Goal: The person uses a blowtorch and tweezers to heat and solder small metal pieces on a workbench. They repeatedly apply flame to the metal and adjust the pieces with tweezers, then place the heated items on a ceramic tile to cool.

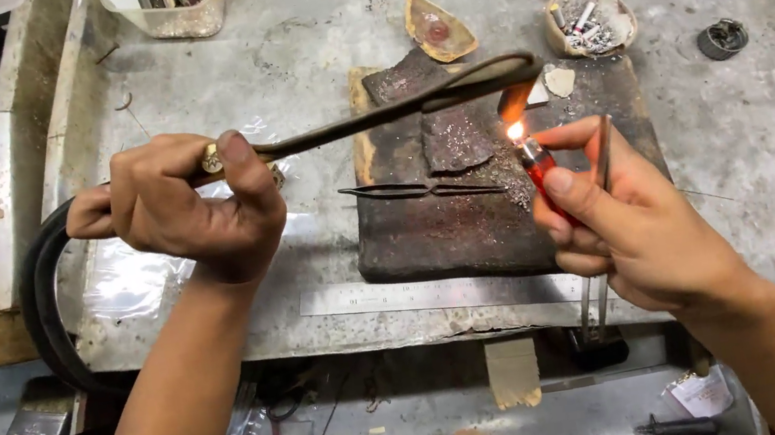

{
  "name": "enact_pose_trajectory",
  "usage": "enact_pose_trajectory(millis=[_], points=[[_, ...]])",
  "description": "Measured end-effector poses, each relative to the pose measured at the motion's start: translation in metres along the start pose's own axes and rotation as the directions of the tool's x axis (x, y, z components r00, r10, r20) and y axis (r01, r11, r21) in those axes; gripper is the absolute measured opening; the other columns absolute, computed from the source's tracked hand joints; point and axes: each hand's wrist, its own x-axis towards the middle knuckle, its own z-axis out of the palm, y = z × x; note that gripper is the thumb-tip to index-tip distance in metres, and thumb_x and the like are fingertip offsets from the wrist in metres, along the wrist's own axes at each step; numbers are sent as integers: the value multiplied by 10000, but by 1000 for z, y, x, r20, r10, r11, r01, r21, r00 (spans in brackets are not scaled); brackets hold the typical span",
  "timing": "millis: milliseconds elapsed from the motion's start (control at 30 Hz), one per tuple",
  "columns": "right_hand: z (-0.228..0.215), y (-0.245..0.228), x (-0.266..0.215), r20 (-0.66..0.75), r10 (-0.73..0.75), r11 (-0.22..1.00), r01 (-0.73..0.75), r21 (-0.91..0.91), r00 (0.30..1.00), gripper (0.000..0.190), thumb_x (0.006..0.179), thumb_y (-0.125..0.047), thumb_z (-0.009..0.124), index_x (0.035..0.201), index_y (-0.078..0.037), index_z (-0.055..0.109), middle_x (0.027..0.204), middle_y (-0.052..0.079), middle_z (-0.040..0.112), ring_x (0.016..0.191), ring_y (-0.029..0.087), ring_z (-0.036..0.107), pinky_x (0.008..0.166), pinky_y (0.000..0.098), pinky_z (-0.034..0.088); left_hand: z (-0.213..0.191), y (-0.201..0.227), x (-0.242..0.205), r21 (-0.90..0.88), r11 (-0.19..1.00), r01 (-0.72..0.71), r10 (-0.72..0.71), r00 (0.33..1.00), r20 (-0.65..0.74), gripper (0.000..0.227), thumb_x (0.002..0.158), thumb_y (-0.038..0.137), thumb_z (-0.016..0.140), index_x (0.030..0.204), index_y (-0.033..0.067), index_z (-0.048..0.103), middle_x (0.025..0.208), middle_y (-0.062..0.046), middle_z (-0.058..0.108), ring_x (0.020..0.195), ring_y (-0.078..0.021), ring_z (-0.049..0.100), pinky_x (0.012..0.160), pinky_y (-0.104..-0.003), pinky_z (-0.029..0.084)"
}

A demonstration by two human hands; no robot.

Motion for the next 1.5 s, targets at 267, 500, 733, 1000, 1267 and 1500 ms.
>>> enact_pose_trajectory(millis=[267, 500, 733, 1000, 1267, 1500], points=[[-88, -32, -2, -110, -386, 126, -66, -990, 916, 336, 1098, -92, 549, 1432, -56, 533, 949, 91, 751, 844, 290, 756, 770, 429, 605, -3, -7, -5, 2, 1000, 26, -27, 999, 42, 233, 903, 209, 615, 721, 107, 511, 617, -6, 556, 636, -203, 500, 955, -374, 242], [-214, -10, 16, -421, -274, -479, -502, -720, 865, 440, 1013, -613, 653, 987, -196, 789, 816, 107, 815, 781, 346, 753, 668, 393, 509, -2, -2, 2, -29, 998, 50, -47, 996, 80, 265, 891, 200, 684, 722, 89, 512, 618, -16, 573, 609, -194, 486, 881, -414, 267], [-203, -27, 6, -356, -494, 245, -265, -932, 793, 272, 1275, -308, 754, 1291, -51, 667, 649, 70, 414, 560, 157, 357, 472, 355, 213, -3, 5, 4, 30, 995, 96, -100, 980, 171, 267, 940, 233, 667, 724, 95, 593, 647, -16, 544, 635, -212, 433, 881, -412, 267], [-183, -7, 9, -283, -300, -339, -379, -861, 911, 343, 1018, -329, 699, 1301, -142, 751, 1090, 232, 759, 1031, 463, 701, 897, 515, 510, -4, 3, 2, 42, 996, 81, -88, 976, 199, 242, 911, 181, 638, 721, 50, 564, 685, -62, 549, 655, -238, 403, 861, -433, 262], [-159, -14, -17, -313, -435, 11, -342, -940, 844, 324, 1079, -258, 755, 1241, 5, 655, 1076, 233, 664, 957, 378, 610, 794, 471, 465, -5, 2, 1, 7, 998, 59, -60, 990, 130, 254, 921, 225, 657, 736, 78, 564, 669, -37, 573, 652, -219, 447, 876, -420, 267], [-42, -38, -45, -38, -245, 756, 166, -633, 969, 719, 983, -290, 478, 1632, -88, 245, 592, 162, 518, 485, 205, 465, 395, 294, 278, -6, 0, 1, -26, 999, 32, -30, 995, 90, 249, 913, 216, 651, 721, 90, 555, 643, -31, 567, 660, -209, 479, 885, -402, 264]])
